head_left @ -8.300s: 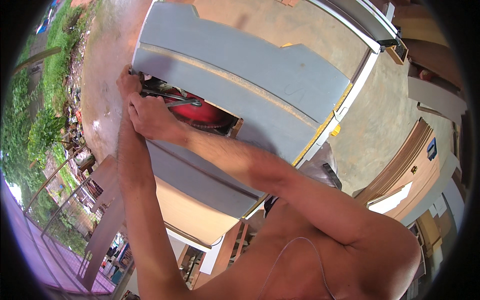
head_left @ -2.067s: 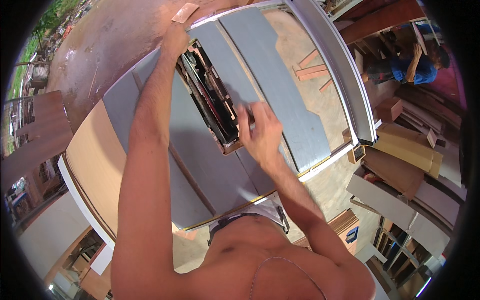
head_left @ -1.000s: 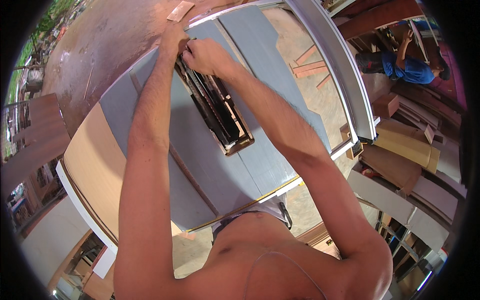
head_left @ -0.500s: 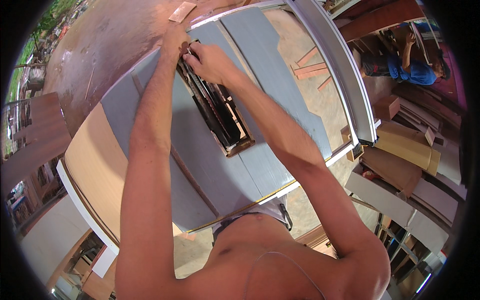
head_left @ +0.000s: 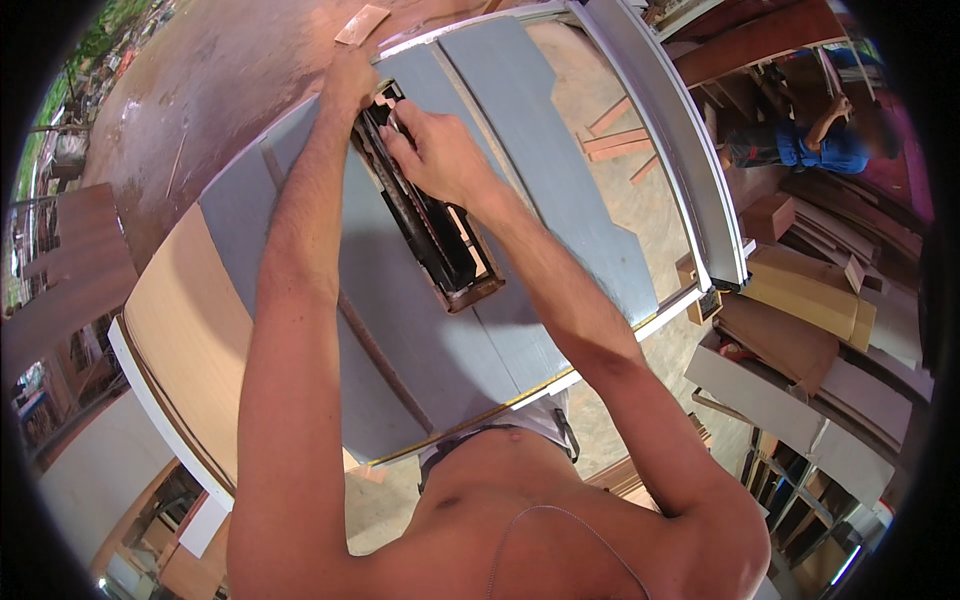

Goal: The person removes a circular saw blade from a table saw using a wrench and by hand, carries it to a workbench, selects a different blade, and installs it onto the table saw.

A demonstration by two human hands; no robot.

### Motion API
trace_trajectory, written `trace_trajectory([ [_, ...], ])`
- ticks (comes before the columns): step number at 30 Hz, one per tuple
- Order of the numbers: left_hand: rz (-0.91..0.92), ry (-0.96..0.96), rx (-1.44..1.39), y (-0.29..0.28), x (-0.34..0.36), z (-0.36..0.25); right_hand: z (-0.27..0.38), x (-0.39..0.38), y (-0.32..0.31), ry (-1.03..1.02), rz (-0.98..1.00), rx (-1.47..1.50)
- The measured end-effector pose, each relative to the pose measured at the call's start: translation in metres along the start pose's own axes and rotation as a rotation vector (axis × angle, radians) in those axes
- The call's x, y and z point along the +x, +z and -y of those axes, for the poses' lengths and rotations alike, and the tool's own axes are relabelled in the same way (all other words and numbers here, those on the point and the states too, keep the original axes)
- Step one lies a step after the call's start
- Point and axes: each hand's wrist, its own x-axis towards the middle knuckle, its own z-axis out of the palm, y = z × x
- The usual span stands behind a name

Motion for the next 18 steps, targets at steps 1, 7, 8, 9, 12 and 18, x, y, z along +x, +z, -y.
trace_trajectory([
  [1,0.034,-0.013,0.011,-0.002,0.001,-0.003,-0.005,0.000,0.001,0.008,0.005,0.000],
  [7,0.030,-0.058,0.023,0.008,0.002,0.010,-0.001,0.000,0.003,0.013,0.025,-0.008],
  [8,0.032,-0.074,0.032,0.010,0.003,0.010,0.001,-0.002,0.003,0.006,0.018,-0.013],
  [9,0.008,-0.051,0.029,0.012,0.003,0.012,0.002,-0.003,0.003,0.007,0.015,-0.016],
  [12,-0.038,-0.005,0.016,0.012,0.003,0.012,0.001,-0.002,0.006,0.014,-0.012,-0.013],
  [18,-0.025,0.019,-0.006,0.010,0.003,0.004,-0.008,0.011,0.009,0.077,-0.008,-0.005],
])
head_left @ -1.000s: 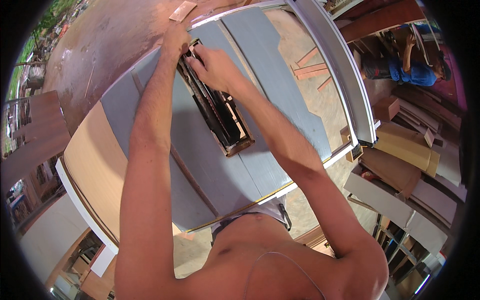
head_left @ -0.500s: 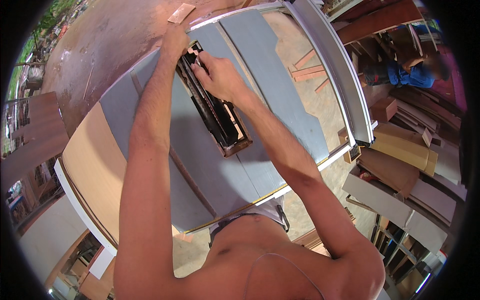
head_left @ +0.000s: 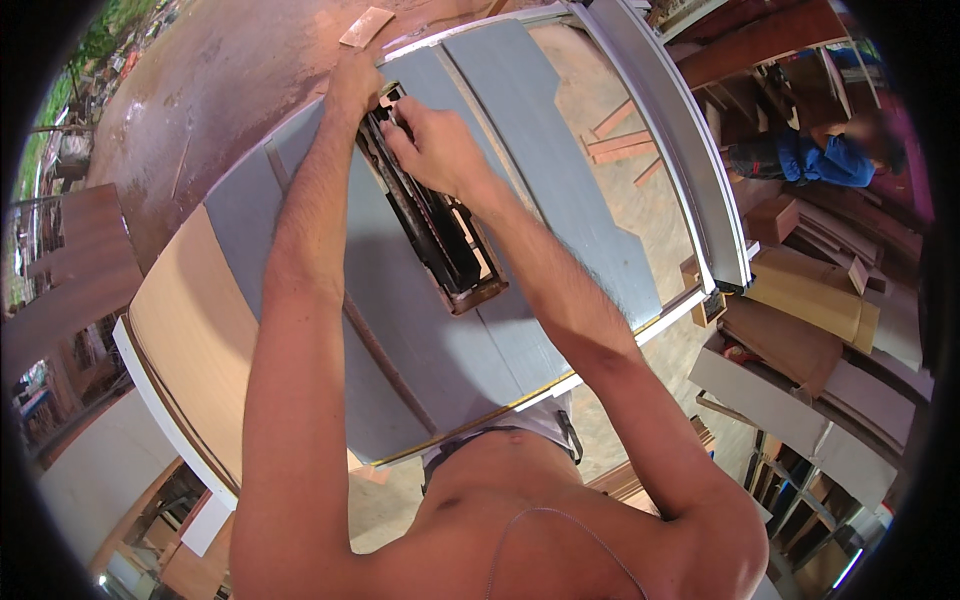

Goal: The person removes a circular saw blade from a table saw using a wrench and by hand, carries it to a workbench, selects a different blade, and installs it onto the table saw.

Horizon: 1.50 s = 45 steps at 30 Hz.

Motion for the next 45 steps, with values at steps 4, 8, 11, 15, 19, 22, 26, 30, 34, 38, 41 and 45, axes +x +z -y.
trace_trajectory([
  [4,-0.017,-0.008,-0.019,-0.006,-0.004,0.006,0.011,-0.006,0.002,-0.040,0.008,-0.006],
  [8,0.026,-0.043,-0.024,-0.007,-0.002,-0.003,0.014,-0.017,-0.006,-0.063,0.016,-0.005],
  [11,0.082,-0.057,0.007,-0.015,-0.004,-0.010,0.020,-0.030,-0.014,-0.065,0.068,-0.002],
  [15,0.058,-0.031,0.039,-0.021,-0.008,-0.018,0.028,-0.050,-0.021,-0.088,0.096,0.018],
  [19,0.085,-0.067,0.012,-0.017,-0.004,-0.005,0.038,-0.076,-0.029,-0.094,0.094,0.035],
  [22,0.075,-0.044,-0.010,-0.018,-0.005,-0.014,0.034,-0.101,-0.027,-0.080,-0.065,0.040],
  [26,0.111,-0.077,0.044,-0.015,-0.004,-0.007,0.035,-0.103,-0.026,-0.093,-0.073,0.070],
  [30,-0.003,0.039,-0.030,-0.018,-0.009,-0.012,0.032,-0.109,-0.029,-0.130,-0.012,0.089],
  [34,0.038,0.007,0.089,-0.021,-0.003,-0.014,0.011,-0.195,-0.015,-0.109,0.039,-0.015],
  [38,0.072,0.010,0.074,-0.014,-0.006,-0.004,0.021,-0.234,-0.020,-0.118,0.057,-0.127],
  [41,0.033,0.000,-0.031,-0.011,-0.004,-0.006,0.016,-0.233,-0.016,-0.052,0.077,-0.142],
  [45,-0.051,0.042,-0.034,-0.011,-0.004,-0.004,0.023,-0.227,-0.002,0.105,-0.069,-0.188],
])
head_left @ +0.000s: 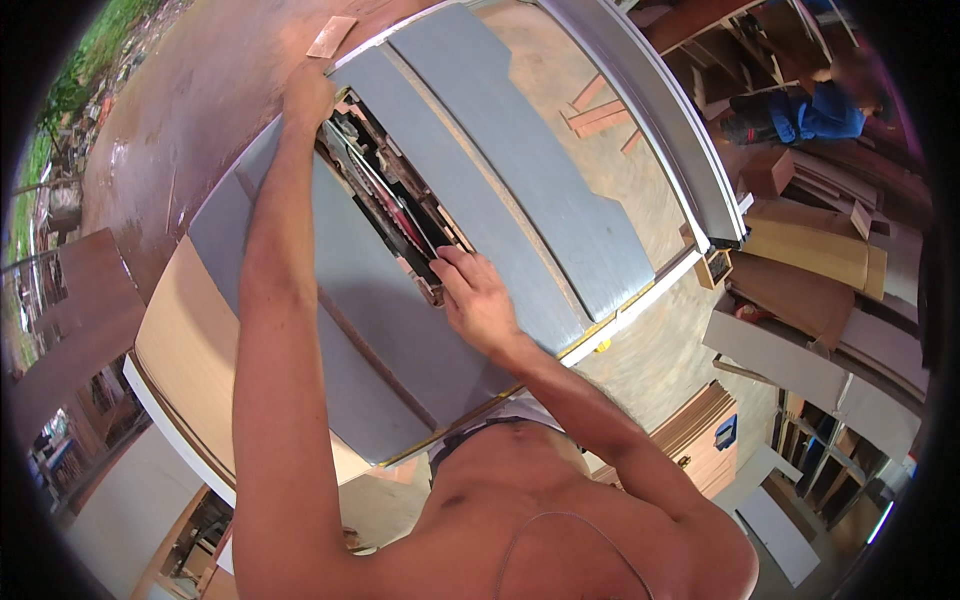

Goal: The person removes a circular saw blade from a table saw using a wrench and by hand, carries it to a workbench, selects a different blade, and installs it onto the table saw.

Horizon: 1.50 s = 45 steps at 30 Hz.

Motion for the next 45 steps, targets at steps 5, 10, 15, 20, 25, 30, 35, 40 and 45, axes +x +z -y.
trace_trajectory([
  [5,0.064,-0.060,-0.052,-0.008,0.002,-0.010,0.005,-0.005,0.011,0.106,-0.016,-0.044],
  [10,0.063,-0.038,0.019,-0.010,-0.001,-0.012,0.011,-0.003,0.006,0.103,-0.055,-0.212],
  [15,0.045,-0.026,0.022,-0.001,0.000,0.006,0.012,-0.006,0.011,0.111,-0.046,-0.407],
  [20,0.066,-0.022,0.051,-0.001,0.003,-0.003,0.014,-0.004,0.005,0.117,0.024,-0.422],
  [25,0.061,-0.042,0.035,0.003,0.004,0.012,0.015,-0.004,0.004,0.086,0.019,-0.472],
  [30,0.072,-0.030,0.036,-0.006,0.002,-0.010,0.018,-0.008,-0.009,0.090,-0.068,-0.380],
  [35,0.087,-0.071,0.013,-0.009,-0.001,-0.005,-0.005,-0.012,-0.059,0.130,-0.183,-0.420],
  [40,0.078,-0.077,-0.055,-0.006,0.004,-0.010,-0.075,-0.020,-0.068,0.152,-0.192,-0.673],
  [45,0.097,-0.089,-0.022,-0.007,-0.001,-0.004,-0.024,0.028,-0.079,0.037,-0.113,-0.474],
])
